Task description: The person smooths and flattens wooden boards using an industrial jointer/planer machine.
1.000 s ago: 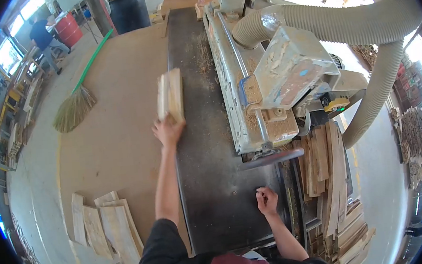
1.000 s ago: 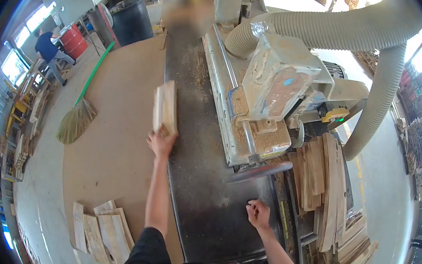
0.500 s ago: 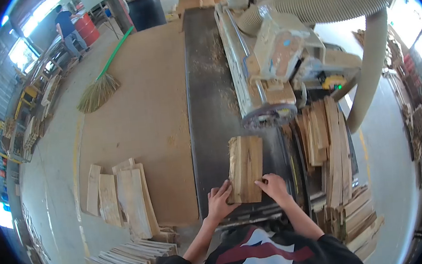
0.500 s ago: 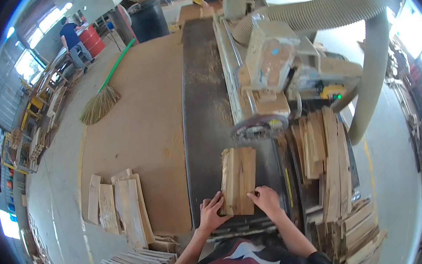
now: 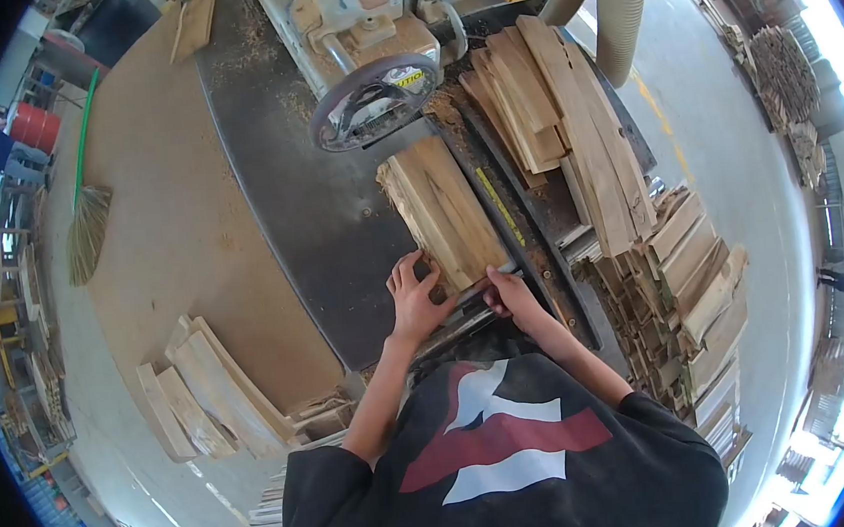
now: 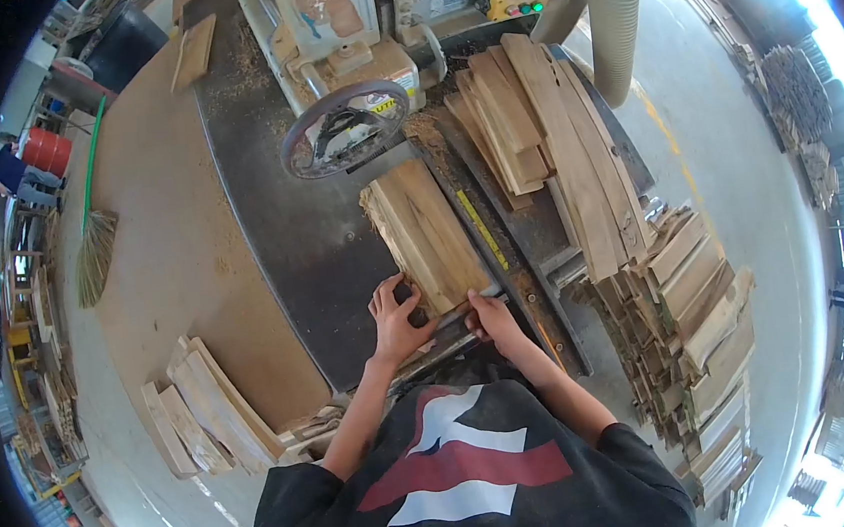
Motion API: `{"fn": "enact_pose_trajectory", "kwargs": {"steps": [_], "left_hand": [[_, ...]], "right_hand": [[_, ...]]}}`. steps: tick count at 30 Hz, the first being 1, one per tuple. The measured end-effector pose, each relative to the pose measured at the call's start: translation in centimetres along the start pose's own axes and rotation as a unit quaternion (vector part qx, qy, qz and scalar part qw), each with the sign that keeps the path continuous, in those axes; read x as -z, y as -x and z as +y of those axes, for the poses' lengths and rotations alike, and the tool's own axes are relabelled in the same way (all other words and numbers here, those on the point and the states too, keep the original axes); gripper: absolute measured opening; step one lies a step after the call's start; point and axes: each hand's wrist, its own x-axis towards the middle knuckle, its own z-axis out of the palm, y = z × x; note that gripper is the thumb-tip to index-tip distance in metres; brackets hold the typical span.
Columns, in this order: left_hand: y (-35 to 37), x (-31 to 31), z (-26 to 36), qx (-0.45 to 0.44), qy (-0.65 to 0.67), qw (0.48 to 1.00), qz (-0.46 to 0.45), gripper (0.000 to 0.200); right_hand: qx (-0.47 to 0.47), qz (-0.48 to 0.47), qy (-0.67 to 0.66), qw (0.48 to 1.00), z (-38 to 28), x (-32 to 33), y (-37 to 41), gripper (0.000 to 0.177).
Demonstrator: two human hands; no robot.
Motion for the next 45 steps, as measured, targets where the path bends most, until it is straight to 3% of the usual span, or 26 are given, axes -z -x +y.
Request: {"fn": "enact_pose_trajectory", "kwargs": {"steps": [2, 8, 12, 14, 24, 26, 28, 31, 33, 35, 38, 41, 43, 45], "left_hand": [[-1.1, -0.8, 0.4, 0.031, 0.007, 0.999, 0.017, 0.060], [-4.8, 0.0, -1.3, 0.059, -0.002, 0.997, 0.050, 0.059], [-8.2, 1.1, -3.7, 0.062, -0.003, 0.997, 0.055, 0.061], [-9.6, 1.8, -5.1, 0.052, -0.003, 0.999, 0.012, 0.061], [-16.7, 3.0, -10.1, 0.021, 0.001, 0.998, 0.051, 0.058], [-18.2, 3.2, -11.1, 0.021, -0.010, 0.994, 0.108, 0.056], [-18.5, 2.4, -11.5, 0.015, -0.032, 0.987, 0.157, 0.056], [-19.1, 1.3, -11.4, 0.083, -0.004, 0.963, 0.256, 0.055], [-20.1, 1.3, -11.1, 0.117, -0.020, 0.941, 0.317, 0.043], [-21.2, 1.2, -11.1, 0.148, -0.054, 0.919, 0.363, 0.032], [-22.5, 1.2, -11.5, 0.184, -0.122, 0.891, 0.396, 0.021], [-21.6, 2.6, -14.3, 0.153, -0.090, 0.917, 0.356, 0.021], [-19.6, 5.2, -17.1, 0.079, 0.096, 0.972, 0.197, 0.021], [-18.7, 9.9, -18.8, 0.095, 0.134, 0.964, 0.211, 0.022]], "right_hand": [[0.028, 0.028, -0.028, 0.999, -1.2, -0.1, -0.7, 0.042], [0.036, 0.030, -0.033, 0.998, -5.6, -2.5, -3.6, 0.039], [0.040, 0.037, -0.063, 0.997, -8.8, -4.4, -6.1, 0.037], [0.038, 0.036, -0.073, 0.996, -9.8, -5.1, -7.1, 0.036], [0.078, 0.074, -0.079, 0.991, -17.3, -10.1, -13.5, 0.037], [0.086, 0.082, -0.082, 0.989, -17.4, -11.4, -14.9, 0.037], [0.171, 0.123, -0.051, 0.976, -17.8, -12.6, -16.1, 0.037], [0.193, 0.098, -0.017, 0.976, -19.3, -13.1, -16.4, 0.034], [0.210, 0.083, 0.012, 0.974, -19.3, -13.4, -16.2, 0.032], [0.304, 0.080, 0.103, 0.943, -18.6, -13.4, -15.7, 0.030], [0.342, 0.053, 0.180, 0.921, -17.5, -12.6, -13.8, 0.038], [0.446, 0.098, 0.273, 0.847, -14.5, -11.8, -13.9, 0.040], [0.494, 0.110, 0.312, 0.804, -13.6, -12.2, -12.9, 0.035], [0.554, 0.127, 0.277, 0.775, -11.9, -12.1, -14.4, 0.033]]}}
